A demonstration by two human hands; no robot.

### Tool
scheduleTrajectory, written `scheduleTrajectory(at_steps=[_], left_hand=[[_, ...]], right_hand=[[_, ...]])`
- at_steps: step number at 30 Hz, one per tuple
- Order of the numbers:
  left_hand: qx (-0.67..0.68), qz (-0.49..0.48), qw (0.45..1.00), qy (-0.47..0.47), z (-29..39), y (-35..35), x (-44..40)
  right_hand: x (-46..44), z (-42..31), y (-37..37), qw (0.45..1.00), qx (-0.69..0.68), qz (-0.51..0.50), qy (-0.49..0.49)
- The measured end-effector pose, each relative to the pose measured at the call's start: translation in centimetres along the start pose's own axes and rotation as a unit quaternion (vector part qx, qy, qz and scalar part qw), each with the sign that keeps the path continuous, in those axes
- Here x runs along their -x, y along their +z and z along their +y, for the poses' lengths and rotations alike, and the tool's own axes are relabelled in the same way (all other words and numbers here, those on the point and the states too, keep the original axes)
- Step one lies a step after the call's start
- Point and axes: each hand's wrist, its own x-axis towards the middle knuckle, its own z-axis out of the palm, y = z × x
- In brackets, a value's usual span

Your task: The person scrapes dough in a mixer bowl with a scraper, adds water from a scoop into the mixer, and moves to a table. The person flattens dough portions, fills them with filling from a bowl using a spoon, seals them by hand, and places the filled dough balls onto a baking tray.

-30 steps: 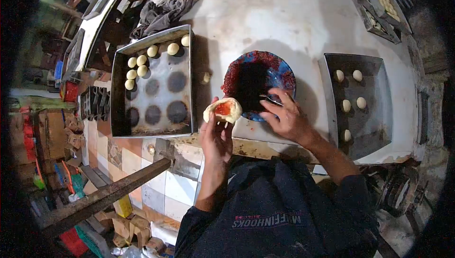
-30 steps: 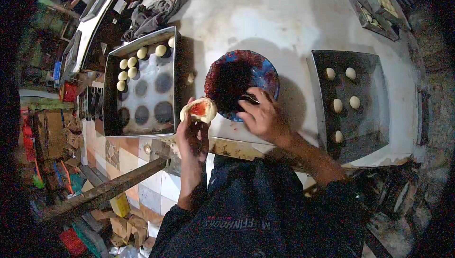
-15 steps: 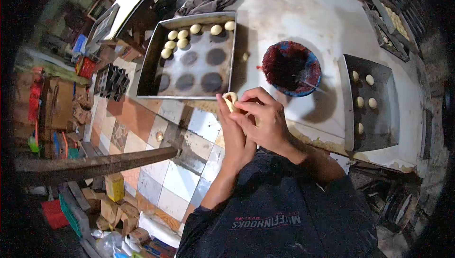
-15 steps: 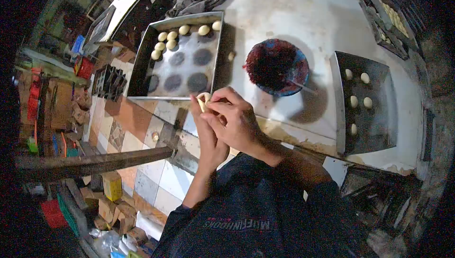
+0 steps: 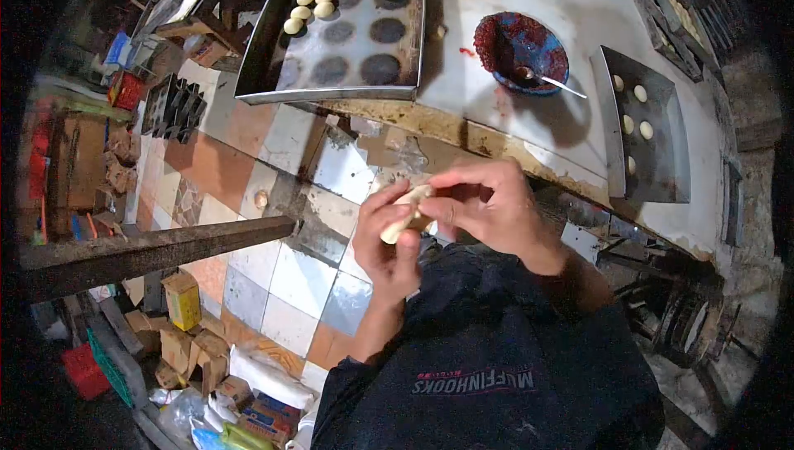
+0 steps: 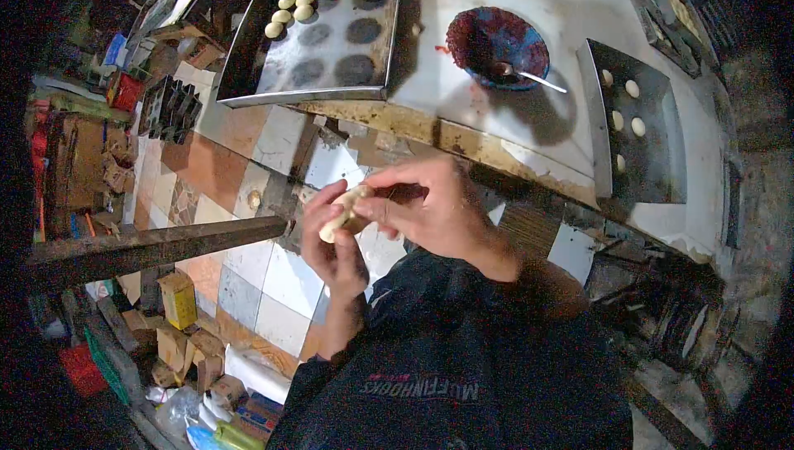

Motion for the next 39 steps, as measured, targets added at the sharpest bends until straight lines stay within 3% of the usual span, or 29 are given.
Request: scheduleTrajectory(at_steps=[1, 2, 4, 5, 8, 10, 11, 12, 13, 15, 16, 18, 20, 22, 24, 26, 28, 29, 30, 32, 33, 34, 35, 36, 38, 39], left_hand=[[-0.119, -0.036, 0.99, 0.073, 0.2, 0.1, 0.0], [-0.117, -0.037, 0.99, 0.072, 0.2, 0.3, 0.4], [-0.27, 0.029, 0.955, 0.117, 0.1, 1.0, 1.2], [-0.323, 0.012, 0.941, 0.096, 1.2, 1.6, 0.9], [-0.335, -0.054, 0.937, 0.089, 3.5, 3.3, -0.6], [-0.322, -0.053, 0.942, 0.073, 3.0, 5.3, -0.8], [-0.123, -0.031, 0.992, -0.028, 2.9, 6.9, -1.2], [0.08, -0.009, 0.988, -0.131, 2.7, 8.4, -1.6], [0.197, -0.044, 0.965, -0.17, 2.2, 9.5, -2.1], [0.315, -0.109, 0.932, -0.145, 1.7, 12.6, -2.7], [0.366, -0.113, 0.915, -0.127, 1.3, 14.9, -2.8], [0.195, -0.176, 0.963, -0.057, 0.9, 18.5, -4.0], [0.145, -0.228, 0.962, 0.029, 0.4, 22.6, -5.6], [0.166, -0.132, 0.977, 0.016, -0.6, 27.5, -5.5], [0.088, -0.139, 0.986, 0.001, 0.1, 31.5, -5.8], [0.179, -0.111, 0.977, -0.038, 0.0, 35.9, -5.0], [0.264, -0.223, 0.932, -0.112, -0.5, 39.1, -4.6], [0.286, -0.325, 0.899, -0.071, -2.4, 40.3, -5.1], [0.238, -0.368, 0.897, -0.059, -1.1, 42.1, -6.0], [0.227, -0.407, 0.885, 0.008, -4.1, 44.3, -5.2], [0.174, -0.404, 0.898, -0.003, -4.2, 45.3, -5.0], [0.121, -0.4, 0.908, -0.012, -4.3, 46.2, -4.8], [-0.179, -0.466, 0.867, 0.01, -5.6, 45.8, -4.4], [-0.178, -0.422, 0.887, 0.058, -8.9, 45.7, -1.7], [0.052, -0.453, 0.877, -0.148, -13.9, 45.6, 2.2], [0.105, -0.462, 0.845, -0.246, -16.5, 45.5, 5.5]], right_hand=[[0.5, 0.6, 0.2, 0.998, -0.031, 0.029, -0.043], [0.9, 0.6, 0.4, 0.998, -0.029, 0.031, -0.042], [1.4, 0.1, 0.4, 0.947, 0.191, 0.054, -0.252], [2.0, -1.5, 0.2, 0.92, 0.259, 0.032, -0.291], [3.2, -0.7, -0.7, 0.855, 0.366, 0.101, -0.353], [3.5, -0.4, -2.7, 0.848, 0.352, 0.122, -0.376], [3.7, -0.4, -4.1, 0.841, 0.337, 0.132, -0.402], [3.8, -0.6, -5.6, 0.84, 0.337, 0.144, -0.401], [4.0, -1.2, -7.5, 0.862, 0.299, 0.151, -0.38], [5.2, -3.3, -11.4, 0.909, 0.234, 0.178, -0.297], [6.0, -4.1, -13.1, 0.96, 0.149, 0.161, -0.177], [6.6, -2.6, -16.8, 0.98, 0.025, 0.122, -0.155], [7.1, -1.1, -20.3, 0.927, 0.093, 0.161, -0.325], [8.4, -1.0, -22.9, 0.896, 0.126, 0.222, -0.363], [9.6, -1.1, -25.3, 0.84, 0.265, 0.283, -0.38], [10.7, 0.0, -28.8, 0.807, 0.286, 0.318, -0.408], [12.4, 0.4, -32.0, 0.821, 0.24, 0.294, -0.426], [12.9, 1.2, -32.0, 0.864, 0.143, 0.321, -0.362], [12.5, 2.2, -33.2, 0.871, 0.118, 0.315, -0.358], [13.2, 4.4, -34.9, 0.887, 0.135, 0.358, -0.259], [14.1, 5.1, -36.0, 0.883, 0.132, 0.366, -0.262], [15.4, 5.8, -37.1, 0.887, 0.24, 0.346, -0.188], [16.3, 6.1, -37.8, 0.877, 0.343, 0.32, -0.107], [16.5, 5.7, -38.2, 0.875, 0.342, 0.327, -0.104], [17.0, 5.0, -38.5, 0.815, 0.295, 0.47, -0.167], [17.5, 5.4, -38.3, 0.813, 0.328, 0.454, -0.161]])
